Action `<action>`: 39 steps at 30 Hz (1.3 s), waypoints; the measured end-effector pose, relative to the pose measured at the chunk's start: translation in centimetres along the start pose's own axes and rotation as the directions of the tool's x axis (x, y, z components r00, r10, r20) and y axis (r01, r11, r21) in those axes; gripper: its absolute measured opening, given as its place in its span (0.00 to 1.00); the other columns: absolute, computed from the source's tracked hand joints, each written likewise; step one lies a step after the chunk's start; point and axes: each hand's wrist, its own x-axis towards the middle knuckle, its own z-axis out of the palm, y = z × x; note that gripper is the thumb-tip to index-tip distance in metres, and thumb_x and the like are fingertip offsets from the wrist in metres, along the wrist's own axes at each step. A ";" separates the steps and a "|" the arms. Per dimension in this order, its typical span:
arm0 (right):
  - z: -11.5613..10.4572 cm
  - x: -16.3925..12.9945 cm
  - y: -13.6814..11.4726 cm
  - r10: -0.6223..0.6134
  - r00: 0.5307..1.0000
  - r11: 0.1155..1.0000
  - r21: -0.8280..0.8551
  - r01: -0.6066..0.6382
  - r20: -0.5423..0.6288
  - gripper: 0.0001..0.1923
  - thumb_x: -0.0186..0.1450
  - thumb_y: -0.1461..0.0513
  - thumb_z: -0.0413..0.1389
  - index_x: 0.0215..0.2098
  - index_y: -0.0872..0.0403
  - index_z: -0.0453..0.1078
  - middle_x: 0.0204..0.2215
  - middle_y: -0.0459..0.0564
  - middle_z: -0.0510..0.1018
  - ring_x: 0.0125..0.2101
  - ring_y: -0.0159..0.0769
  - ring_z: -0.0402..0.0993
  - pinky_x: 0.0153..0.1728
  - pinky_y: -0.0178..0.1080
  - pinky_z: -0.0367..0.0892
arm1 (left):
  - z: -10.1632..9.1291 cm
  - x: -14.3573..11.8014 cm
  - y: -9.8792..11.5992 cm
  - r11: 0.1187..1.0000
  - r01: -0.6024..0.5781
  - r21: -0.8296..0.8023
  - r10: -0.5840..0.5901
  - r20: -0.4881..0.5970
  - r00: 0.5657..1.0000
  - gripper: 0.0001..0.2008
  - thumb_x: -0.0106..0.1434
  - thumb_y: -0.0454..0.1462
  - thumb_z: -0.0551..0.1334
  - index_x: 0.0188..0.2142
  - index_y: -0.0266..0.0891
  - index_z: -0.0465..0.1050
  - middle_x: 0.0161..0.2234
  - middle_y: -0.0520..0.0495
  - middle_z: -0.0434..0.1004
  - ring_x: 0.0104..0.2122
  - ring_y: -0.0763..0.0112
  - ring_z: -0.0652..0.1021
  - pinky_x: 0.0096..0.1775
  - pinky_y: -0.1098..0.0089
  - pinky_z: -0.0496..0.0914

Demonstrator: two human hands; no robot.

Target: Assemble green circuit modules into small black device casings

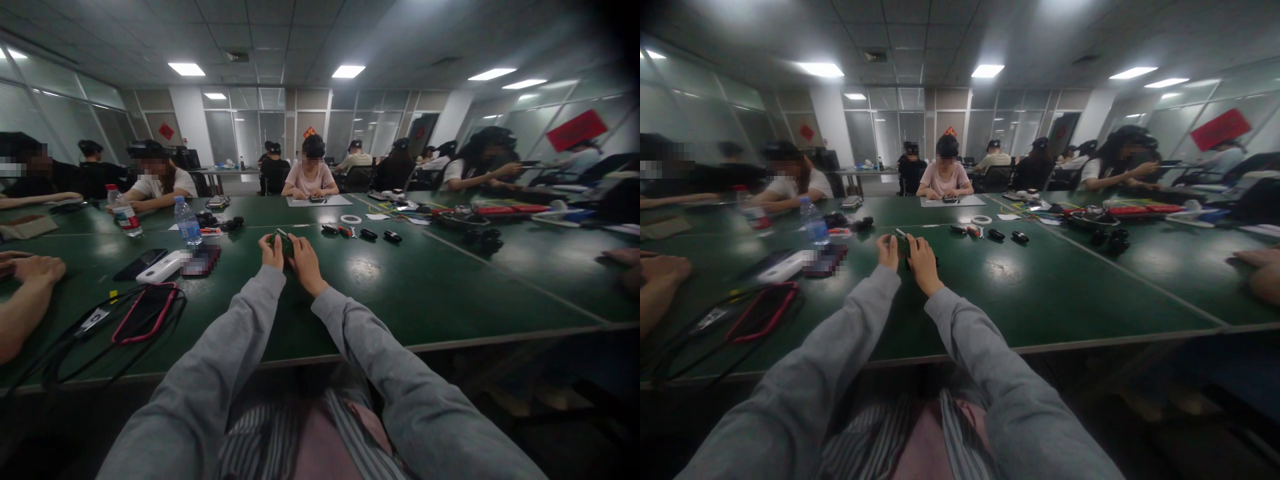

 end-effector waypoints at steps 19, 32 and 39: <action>-0.9 1.6 3.7 0.197 0.980 0.924 0.341 -0.174 -0.035 0.18 0.55 0.53 0.62 0.38 0.54 0.69 0.40 0.52 0.67 0.42 0.41 0.66 0.48 0.43 0.63 | -3.5 4.5 0.8 0.978 -0.019 0.209 0.032 -0.062 0.998 0.13 0.67 0.47 0.51 0.47 0.43 0.61 0.27 0.51 0.76 0.18 0.76 0.74 0.24 0.77 0.66; -1.0 2.1 5.4 0.203 0.973 0.851 0.471 -0.232 0.112 0.18 0.50 0.50 0.64 0.30 0.53 0.69 0.31 0.45 0.66 0.34 0.33 0.64 0.41 0.36 0.62 | -6.6 6.8 -2.4 0.919 -0.023 0.394 0.030 -0.010 1.000 0.13 0.66 0.44 0.53 0.48 0.44 0.59 0.30 0.51 0.77 0.14 0.78 0.72 0.20 0.78 0.63; 0.2 1.7 7.1 0.118 0.973 0.974 0.170 -0.153 0.199 0.21 0.54 0.48 0.62 0.33 0.57 0.69 0.33 0.50 0.69 0.33 0.35 0.67 0.37 0.37 0.63 | -6.9 7.6 -3.4 0.883 -0.057 0.466 0.037 0.052 0.998 0.17 0.68 0.46 0.48 0.52 0.40 0.55 0.36 0.46 0.78 0.16 0.78 0.73 0.20 0.78 0.64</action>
